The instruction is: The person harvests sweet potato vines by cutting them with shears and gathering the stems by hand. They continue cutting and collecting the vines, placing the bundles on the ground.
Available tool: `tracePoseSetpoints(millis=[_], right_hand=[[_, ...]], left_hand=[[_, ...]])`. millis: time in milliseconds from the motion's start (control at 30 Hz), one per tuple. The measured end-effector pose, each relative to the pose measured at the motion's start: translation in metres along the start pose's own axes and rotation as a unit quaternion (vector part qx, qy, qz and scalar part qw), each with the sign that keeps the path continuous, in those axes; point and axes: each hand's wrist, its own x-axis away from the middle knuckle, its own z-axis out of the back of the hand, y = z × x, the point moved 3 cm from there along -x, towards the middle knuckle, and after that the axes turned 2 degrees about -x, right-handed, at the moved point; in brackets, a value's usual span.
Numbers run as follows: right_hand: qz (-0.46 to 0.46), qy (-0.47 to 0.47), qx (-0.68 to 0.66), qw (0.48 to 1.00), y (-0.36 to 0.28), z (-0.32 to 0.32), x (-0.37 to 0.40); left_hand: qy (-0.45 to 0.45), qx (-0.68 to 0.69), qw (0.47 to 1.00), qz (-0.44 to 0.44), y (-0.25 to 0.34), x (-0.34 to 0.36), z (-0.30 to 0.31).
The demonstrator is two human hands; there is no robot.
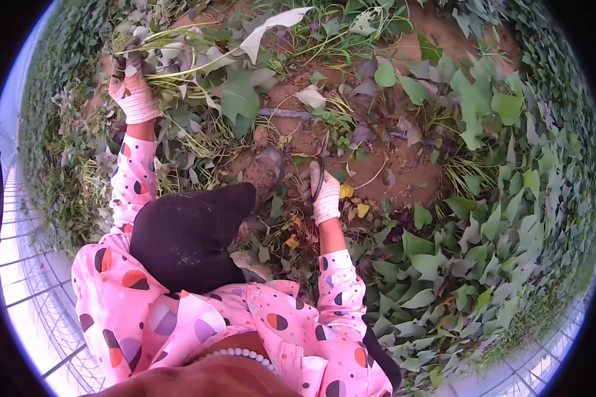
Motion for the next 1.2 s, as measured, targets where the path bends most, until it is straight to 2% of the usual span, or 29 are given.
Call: tracePoseSetpoints(millis=[33, 100, 133, 167, 267, 300, 333, 433, 500, 567, 600, 700, 767, 833, 900, 967, 1033, 1067, 1200], right_hand=[[0.015, 0.0, 0.0, 1.0, -0.003, 0.005, 0.014], [0.06, 0.065, -0.056, 0.995, -0.014, 0.017, 0.038], [0.072, 0.09, -0.076, 0.99, -0.022, 0.021, 0.049], [0.134, 0.082, -0.113, 0.981, -0.025, 0.025, 0.059], [0.182, 0.119, -0.149, 0.965, -0.061, 0.033, 0.108], [0.231, 0.128, -0.18, 0.948, -0.069, 0.038, 0.124], [0.28, 0.137, -0.21, 0.927, -0.077, 0.044, 0.142], [0.345, 0.214, -0.166, 0.899, -0.096, 0.059, 0.211], [0.46, 0.204, -0.202, 0.84, -0.092, 0.074, 0.245], [0.497, 0.216, -0.173, 0.822, -0.103, 0.077, 0.291], [0.501, 0.233, -0.147, 0.821, -0.109, 0.077, 0.317], [0.582, 0.274, -0.102, 0.759, -0.107, 0.073, 0.373], [0.59, 0.275, -0.07, 0.756, -0.098, 0.074, 0.392], [0.53, 0.281, -0.019, 0.8, -0.081, 0.077, 0.389], [0.466, 0.252, -0.029, 0.848, -0.058, 0.08, 0.372], [0.5, 0.255, -0.067, 0.825, -0.038, 0.072, 0.362], [0.478, 0.214, -0.176, 0.833, -0.015, 0.07, 0.353], [0.476, 0.227, -0.215, 0.822, -0.009, 0.063, 0.35], [0.517, 0.233, -0.239, 0.789, 0.012, 0.073, 0.34]], left_hand=[[-0.001, 0.012, 1.0, -0.009, 0.013, 0.005, -0.009], [-0.055, 0.095, 0.994, 0.021, 0.036, 0.011, -0.024], [-0.085, 0.076, 0.993, 0.039, 0.046, 0.017, -0.032], [-0.103, 0.093, 0.99, 0.013, 0.059, 0.026, -0.044], [-0.184, 0.151, 0.97, 0.045, 0.1, 0.048, -0.074], [-0.21, 0.165, 0.962, 0.052, 0.114, 0.057, -0.084], [-0.266, 0.14, 0.948, 0.102, 0.124, 0.064, -0.087], [-0.397, 0.166, 0.898, 0.092, 0.173, 0.091, -0.114], [-0.467, 0.156, 0.864, 0.105, 0.218, 0.122, -0.127], [-0.567, 0.137, 0.808, 0.082, 0.249, 0.145, -0.136], [-0.588, 0.121, 0.796, 0.078, 0.264, 0.162, -0.14], [-0.664, 0.151, 0.729, 0.072, 0.288, 0.209, -0.151], [-0.71, 0.142, 0.683, 0.094, 0.304, 0.247, -0.152], [-0.725, 0.139, 0.663, 0.122, 0.298, 0.284, -0.155], [-0.765, 0.135, 0.613, 0.146, 0.283, 0.32, -0.155], [-0.783, 0.119, 0.598, 0.124, 0.289, 0.348, -0.145], [-0.778, 0.135, 0.591, 0.163, 0.273, 0.373, -0.145], [-0.783, 0.117, 0.59, 0.159, 0.26, 0.376, -0.149], [-0.776, 0.049, 0.614, 0.137, 0.228, 0.398, -0.16]])
